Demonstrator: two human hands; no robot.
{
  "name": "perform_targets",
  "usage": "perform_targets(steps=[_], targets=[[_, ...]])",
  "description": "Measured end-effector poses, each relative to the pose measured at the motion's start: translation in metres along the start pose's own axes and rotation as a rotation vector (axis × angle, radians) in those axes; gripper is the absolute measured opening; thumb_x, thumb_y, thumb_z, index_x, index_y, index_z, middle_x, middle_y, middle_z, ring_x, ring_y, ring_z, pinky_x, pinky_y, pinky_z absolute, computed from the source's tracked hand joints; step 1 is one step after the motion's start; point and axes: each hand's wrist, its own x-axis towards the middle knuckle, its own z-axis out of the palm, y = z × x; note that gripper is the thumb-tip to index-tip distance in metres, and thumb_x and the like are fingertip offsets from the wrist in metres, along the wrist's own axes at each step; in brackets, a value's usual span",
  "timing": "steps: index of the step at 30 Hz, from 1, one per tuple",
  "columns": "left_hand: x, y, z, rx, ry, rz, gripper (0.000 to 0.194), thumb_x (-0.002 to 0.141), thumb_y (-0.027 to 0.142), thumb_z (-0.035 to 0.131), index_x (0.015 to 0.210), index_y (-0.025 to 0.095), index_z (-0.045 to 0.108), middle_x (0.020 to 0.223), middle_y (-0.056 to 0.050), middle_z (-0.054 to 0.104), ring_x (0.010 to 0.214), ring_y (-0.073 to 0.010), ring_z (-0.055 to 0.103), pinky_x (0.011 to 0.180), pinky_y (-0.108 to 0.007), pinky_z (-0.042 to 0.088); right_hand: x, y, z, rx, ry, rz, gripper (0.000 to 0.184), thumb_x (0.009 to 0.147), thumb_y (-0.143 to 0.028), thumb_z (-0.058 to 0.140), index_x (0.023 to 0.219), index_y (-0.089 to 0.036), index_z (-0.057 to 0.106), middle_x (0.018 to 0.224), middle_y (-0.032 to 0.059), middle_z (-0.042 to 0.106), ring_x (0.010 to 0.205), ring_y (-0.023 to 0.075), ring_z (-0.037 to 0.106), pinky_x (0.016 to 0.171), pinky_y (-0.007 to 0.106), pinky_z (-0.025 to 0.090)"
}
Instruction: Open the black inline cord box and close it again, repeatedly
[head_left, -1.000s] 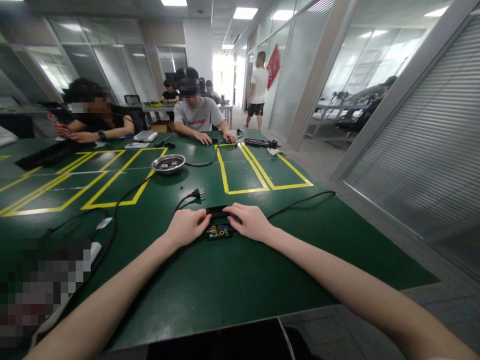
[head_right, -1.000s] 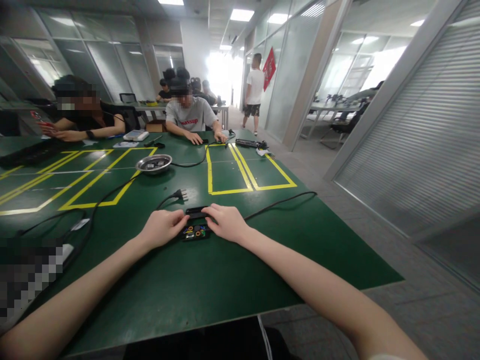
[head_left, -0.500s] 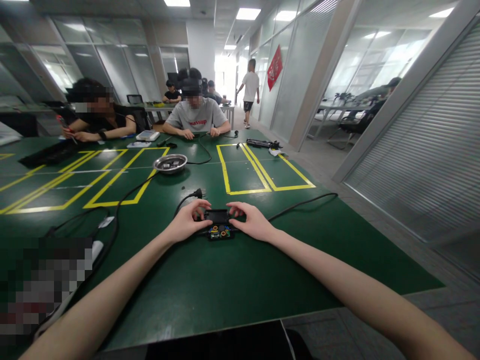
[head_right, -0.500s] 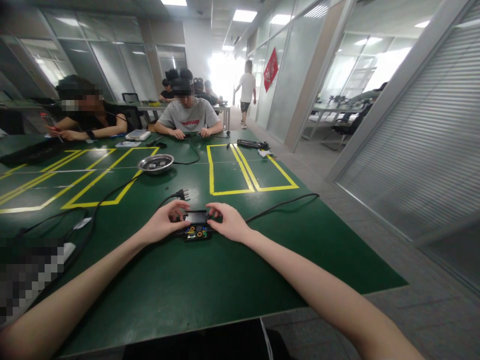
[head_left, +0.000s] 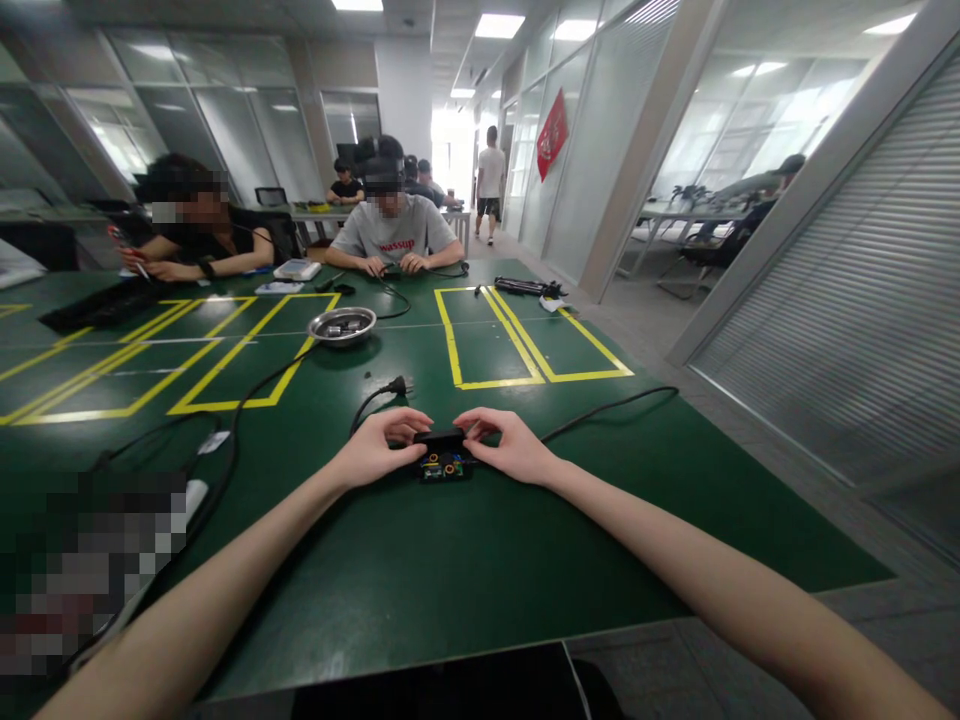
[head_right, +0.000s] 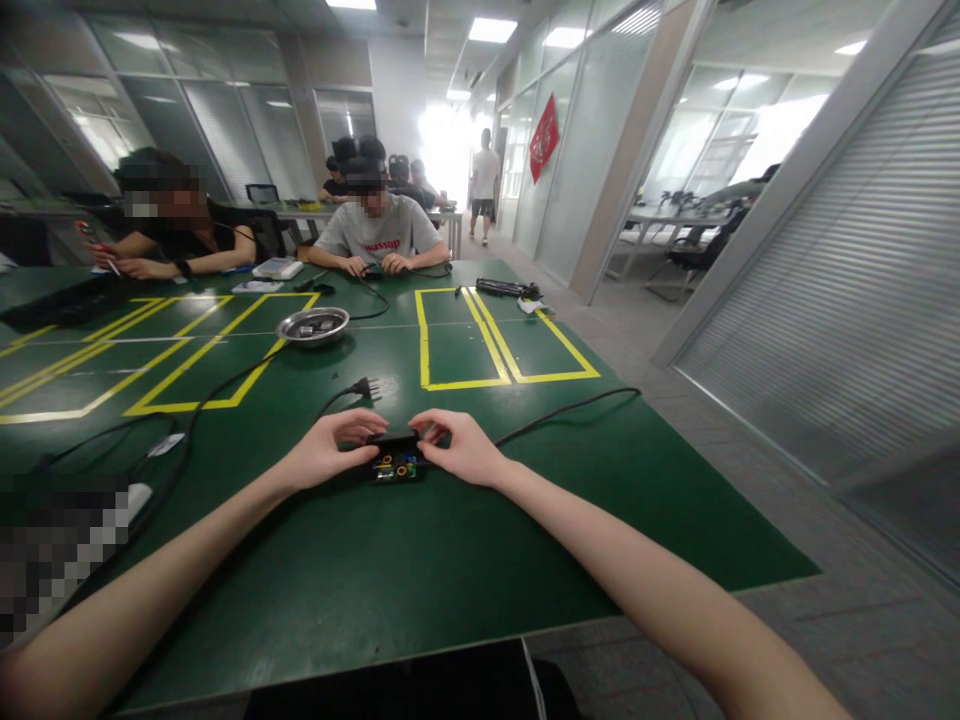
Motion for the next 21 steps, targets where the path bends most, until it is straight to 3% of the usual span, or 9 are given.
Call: perform_targets(steps=[3, 7, 12, 18, 21], targets=[[-0.001, 0.009, 0.000, 0.074, -0.064, 0.059, 0.034, 0.081, 0.039, 0.078, 0.104, 0.016, 0.067, 0.103, -0.008, 0.073, 0.090, -0.0215, 0.071, 0.084, -0.036, 0.058, -0.001, -0.002, -0.001, 0.019, -0.041, -0.010, 0.020, 0.082, -0.019, 0.065, 0.101, -0.019, 0.069, 0.097, 0.0038, 0.074, 0.080, 0.0168, 0.072, 0.079, 0.033, 0.060], [-0.004, 0.016, 0.010, 0.300, -0.024, 0.214, 0.055, 0.063, 0.048, 0.093, 0.093, 0.020, 0.056, 0.106, -0.007, 0.068, 0.089, -0.0219, 0.064, 0.078, -0.033, 0.053, -0.002, -0.004, -0.003, 0.053, -0.079, -0.028, 0.016, 0.078, -0.018, 0.067, 0.095, -0.019, 0.066, 0.094, 0.0026, 0.071, 0.083, 0.0165, 0.071, 0.078, 0.031, 0.058], [-0.006, 0.011, 0.021, 0.443, -0.059, 0.269, 0.038, 0.074, 0.032, 0.082, 0.085, 0.022, 0.047, 0.103, -0.003, 0.067, 0.083, -0.0182, 0.063, 0.072, -0.028, 0.047, -0.003, -0.008, -0.006, 0.017, -0.119, -0.133, 0.009, 0.076, -0.013, 0.066, 0.078, -0.020, 0.059, 0.103, 0.0056, 0.070, 0.088, 0.0168, 0.066, 0.069, 0.026, 0.051], [-0.007, 0.010, 0.025, 0.543, -0.063, 0.315, 0.027, 0.082, 0.030, 0.077, 0.085, 0.022, 0.051, 0.088, 0.000, 0.064, 0.077, -0.0172, 0.061, 0.066, -0.026, 0.042, -0.005, -0.011, -0.005, -0.152, -0.169, -0.264, 0.023, 0.075, -0.018, 0.074, 0.089, -0.022, 0.057, 0.104, 0.0056, 0.069, 0.094, 0.0208, 0.064, 0.086, 0.036, 0.051], [-0.007, 0.011, 0.026, 0.569, -0.061, 0.315, 0.026, 0.082, 0.032, 0.077, 0.089, 0.022, 0.053, 0.086, 0.000, 0.065, 0.074, -0.0174, 0.062, 0.065, -0.027, 0.042, -0.005, -0.009, -0.003, -0.201, -0.141, -0.256, 0.022, 0.079, -0.022, 0.074, 0.089, -0.023, 0.054, 0.099, 0.0044, 0.068, 0.091, 0.0202, 0.063, 0.084, 0.035, 0.050]])
